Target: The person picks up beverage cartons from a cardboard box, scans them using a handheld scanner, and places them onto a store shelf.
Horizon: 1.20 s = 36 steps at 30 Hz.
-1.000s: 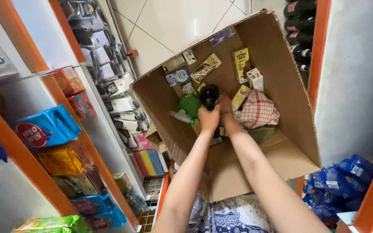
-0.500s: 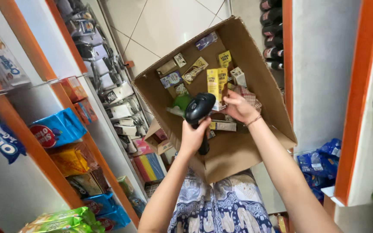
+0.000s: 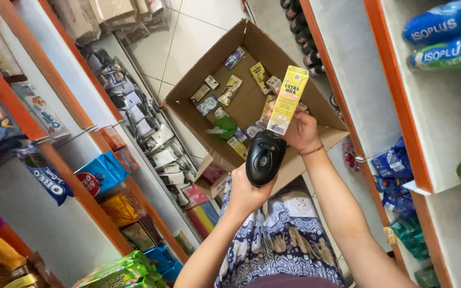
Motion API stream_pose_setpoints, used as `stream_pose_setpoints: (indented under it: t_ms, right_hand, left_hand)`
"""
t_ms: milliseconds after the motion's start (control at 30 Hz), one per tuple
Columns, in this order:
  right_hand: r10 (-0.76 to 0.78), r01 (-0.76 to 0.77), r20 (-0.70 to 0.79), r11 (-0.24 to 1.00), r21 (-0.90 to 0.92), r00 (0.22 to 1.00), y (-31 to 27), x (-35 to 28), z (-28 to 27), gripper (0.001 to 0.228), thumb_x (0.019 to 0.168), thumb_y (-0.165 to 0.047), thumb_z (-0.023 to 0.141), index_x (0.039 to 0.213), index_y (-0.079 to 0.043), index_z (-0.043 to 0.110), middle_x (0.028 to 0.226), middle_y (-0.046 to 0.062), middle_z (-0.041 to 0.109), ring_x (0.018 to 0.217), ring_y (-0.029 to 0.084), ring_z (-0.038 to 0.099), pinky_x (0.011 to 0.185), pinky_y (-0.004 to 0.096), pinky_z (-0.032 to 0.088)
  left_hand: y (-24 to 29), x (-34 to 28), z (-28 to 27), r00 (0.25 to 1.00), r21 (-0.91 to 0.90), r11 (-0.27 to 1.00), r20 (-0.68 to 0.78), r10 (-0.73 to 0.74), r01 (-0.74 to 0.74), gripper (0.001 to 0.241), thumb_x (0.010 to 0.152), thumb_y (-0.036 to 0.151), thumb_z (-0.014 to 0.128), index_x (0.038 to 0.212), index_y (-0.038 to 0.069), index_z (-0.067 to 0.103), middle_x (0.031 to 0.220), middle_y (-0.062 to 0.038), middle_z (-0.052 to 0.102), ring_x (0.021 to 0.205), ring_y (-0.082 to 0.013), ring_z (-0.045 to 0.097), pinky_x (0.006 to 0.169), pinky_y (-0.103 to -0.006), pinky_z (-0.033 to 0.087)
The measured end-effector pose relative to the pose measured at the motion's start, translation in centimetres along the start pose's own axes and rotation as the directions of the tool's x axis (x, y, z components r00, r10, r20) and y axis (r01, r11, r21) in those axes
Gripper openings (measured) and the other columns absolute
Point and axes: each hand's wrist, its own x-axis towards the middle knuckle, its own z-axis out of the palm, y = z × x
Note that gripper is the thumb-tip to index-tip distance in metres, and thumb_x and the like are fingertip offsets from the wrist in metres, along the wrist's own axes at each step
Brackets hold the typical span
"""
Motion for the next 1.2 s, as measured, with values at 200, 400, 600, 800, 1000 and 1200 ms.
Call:
stream_pose_setpoints:
  t_ms: [200, 400, 600, 800, 1000, 1200]
  right_hand:
    - [-0.103, 0.104, 0.054, 0.994, -0.013, 0.993, -0.5, -3.8, 2.3, 0.069, 0.097, -0.015, 0.056, 0.161, -0.001, 0.035, 0.134, 0.019, 0.058, 0.122, 0.031, 0.061, 0.112, 0.043, 0.046]
    - [-0.263, 0.271, 0.065, 0.946, -0.180, 0.963, -1.0, -10.8, 3.6, 0.071, 0.095, -0.027, 0.069, 0.154, -0.001, 0.040, 0.140, 0.015, 0.058, 0.131, 0.030, 0.058, 0.114, 0.046, 0.046]
    - [-0.455, 0.306, -0.110, 0.740, -0.599, 0.884, -1.5, -18.6, 3.2, 0.072, 0.093, -0.020, 0.075, 0.152, -0.003, 0.038, 0.140, 0.006, 0.057, 0.129, 0.019, 0.056, 0.110, 0.037, 0.047]
    - [-0.519, 0.258, -0.197, 0.675, -0.691, 0.832, -1.6, -28.0, 2.6, 0.072, 0.094, -0.013, 0.070, 0.155, -0.007, 0.033, 0.139, 0.004, 0.055, 0.125, 0.015, 0.055, 0.103, 0.034, 0.049]
    - [-0.657, 0.405, -0.186, 0.636, -0.657, 0.731, -2.9, -40.4, 1.0, 0.071, 0.096, -0.006, 0.062, 0.158, -0.008, 0.027, 0.152, 0.002, 0.048, 0.143, 0.015, 0.045, 0.119, 0.033, 0.037]
    - [-0.871, 0.436, -0.296, 0.460, -0.774, 0.392, -4.0, -53.5, -2.4, 0.061, 0.092, 0.005, 0.065, 0.145, -0.006, 0.036, 0.133, 0.009, 0.058, 0.123, 0.020, 0.062, 0.099, 0.038, 0.058]
  left_hand:
    - [0.2, -3.0, -0.3, 0.995, 0.057, 0.998, 0.096, 0.033, -0.039, 0.019, 0.080, 0.012, 0.078, 0.092, 0.000, 0.070, 0.077, -0.015, 0.071, 0.068, -0.0257, 0.073, 0.068, -0.0344, 0.057]
    - [0.8, -4.8, 0.1, 0.969, 0.009, 0.989, 0.198, 0.146, -0.151, 0.016, 0.082, 0.010, 0.076, 0.092, 0.000, 0.070, 0.075, -0.010, 0.071, 0.067, -0.0178, 0.069, 0.069, -0.0330, 0.057]
    - [3.2, -6.0, 2.5, 0.924, 0.012, 0.999, 0.381, 0.037, -0.045, 0.013, 0.083, 0.011, 0.078, 0.088, 0.000, 0.072, 0.066, -0.005, 0.069, 0.060, -0.0142, 0.065, 0.061, -0.0323, 0.054]
    - [4.5, -9.0, 8.4, 0.803, -0.093, 0.988, 0.575, 0.157, -0.127, 0.024, 0.079, 0.008, 0.080, 0.098, 0.000, 0.070, 0.087, -0.004, 0.073, 0.078, -0.0109, 0.065, 0.075, -0.0298, 0.055]
    - [5.3, -15.2, 17.6, 0.671, -0.119, 0.982, 0.717, 0.189, -0.149, 0.029, 0.077, 0.009, 0.081, 0.101, 0.001, 0.067, 0.090, -0.003, 0.072, 0.082, -0.0095, 0.065, 0.078, -0.0293, 0.056]
    - [4.1, -21.3, 27.8, 0.519, -0.123, 0.981, 0.835, 0.183, -0.148, 0.026, 0.083, 0.011, 0.082, 0.104, 0.000, 0.071, 0.093, -0.004, 0.075, 0.085, -0.0108, 0.067, 0.081, -0.0300, 0.057]
